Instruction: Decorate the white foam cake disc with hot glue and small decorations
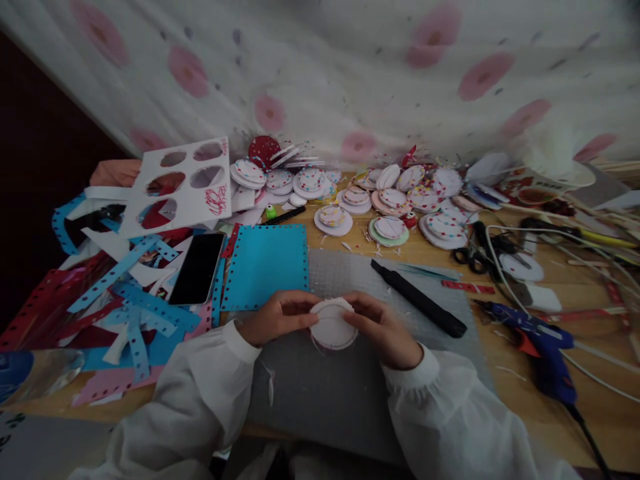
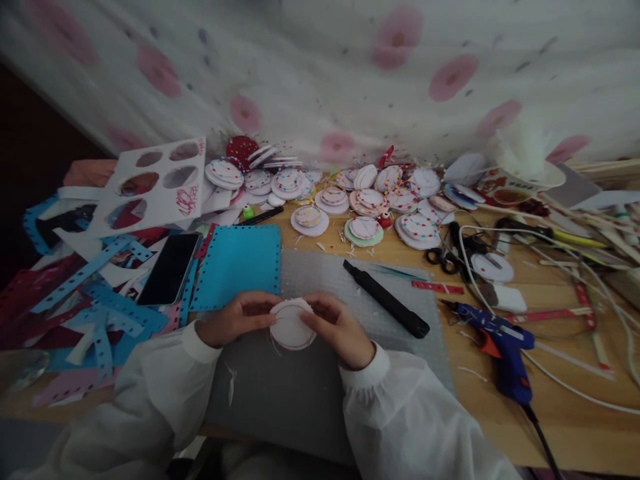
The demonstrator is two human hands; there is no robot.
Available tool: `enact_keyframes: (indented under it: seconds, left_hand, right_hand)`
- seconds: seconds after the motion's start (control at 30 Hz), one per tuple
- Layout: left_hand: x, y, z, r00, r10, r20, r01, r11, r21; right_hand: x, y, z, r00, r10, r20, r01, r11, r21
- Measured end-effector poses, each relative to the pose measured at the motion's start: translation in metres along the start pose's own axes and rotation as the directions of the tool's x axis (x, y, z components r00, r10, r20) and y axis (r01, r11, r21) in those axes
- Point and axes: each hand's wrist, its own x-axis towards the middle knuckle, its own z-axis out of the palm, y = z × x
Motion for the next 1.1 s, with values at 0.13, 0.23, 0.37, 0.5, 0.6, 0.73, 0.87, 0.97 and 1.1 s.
enact_keyframes:
  seconds: [0.13, 0.23, 0.37, 0.5, 0.6, 0.73, 0.87, 0.97, 1.1]
  left_hand:
    - [0.0, 0.003, 0.001, 0.999, 0.01, -0.037, -0.009, 0.999, 0.043]
    - [0.0, 0.003, 0.0, 0.999, 0.033, -0.041, -0.031, 0.998, 0.052]
    - [0.001, 0.002, 0.0, 0.998, 0.034, -0.051, -0.03, 0.997, 0.075]
    - [0.001, 0.001, 0.001, 0.998, 0.032, -0.045, -0.03, 0.998, 0.063]
    - [0.001, 0.001, 0.001, 0.999, 0.026, -0.047, -0.023, 0.997, 0.074]
    - [0.001, -0.002, 0.001, 0.998, 0.038, -0.051, -0.031, 0.991, 0.129]
    - [0.002, -0.005, 0.002, 0.997, 0.062, -0.034, -0.052, 0.966, 0.253]
    - [0.002, -0.006, 0.002, 0.997, 0.074, -0.028, -0.06, 0.943, 0.328]
    - [0.002, -0.008, 0.002, 0.996, 0.084, -0.039, -0.064, 0.927, 0.369]
  right_hand:
    - [0.0, -0.002, 0.0, 0.995, -0.059, -0.084, 0.051, 0.995, -0.088]
    - [0.0, -0.003, -0.002, 0.981, -0.123, -0.152, 0.095, 0.979, -0.18]
    - [0.0, -0.004, -0.003, 0.971, -0.163, -0.173, 0.119, 0.964, -0.239]
    - [0.0, -0.004, -0.003, 0.968, -0.167, -0.187, 0.116, 0.959, -0.257]
    - [-0.001, -0.005, -0.002, 0.971, -0.161, -0.174, 0.111, 0.958, -0.264]
    - [-0.002, -0.006, 0.001, 0.975, -0.165, -0.146, 0.122, 0.956, -0.266]
    - [-0.002, -0.003, 0.004, 0.971, -0.172, -0.165, 0.118, 0.949, -0.292]
    - [-0.001, -0.002, 0.004, 0.97, -0.173, -0.171, 0.113, 0.943, -0.314]
    - [-0.001, -0.002, 0.005, 0.968, -0.182, -0.172, 0.112, 0.93, -0.351]
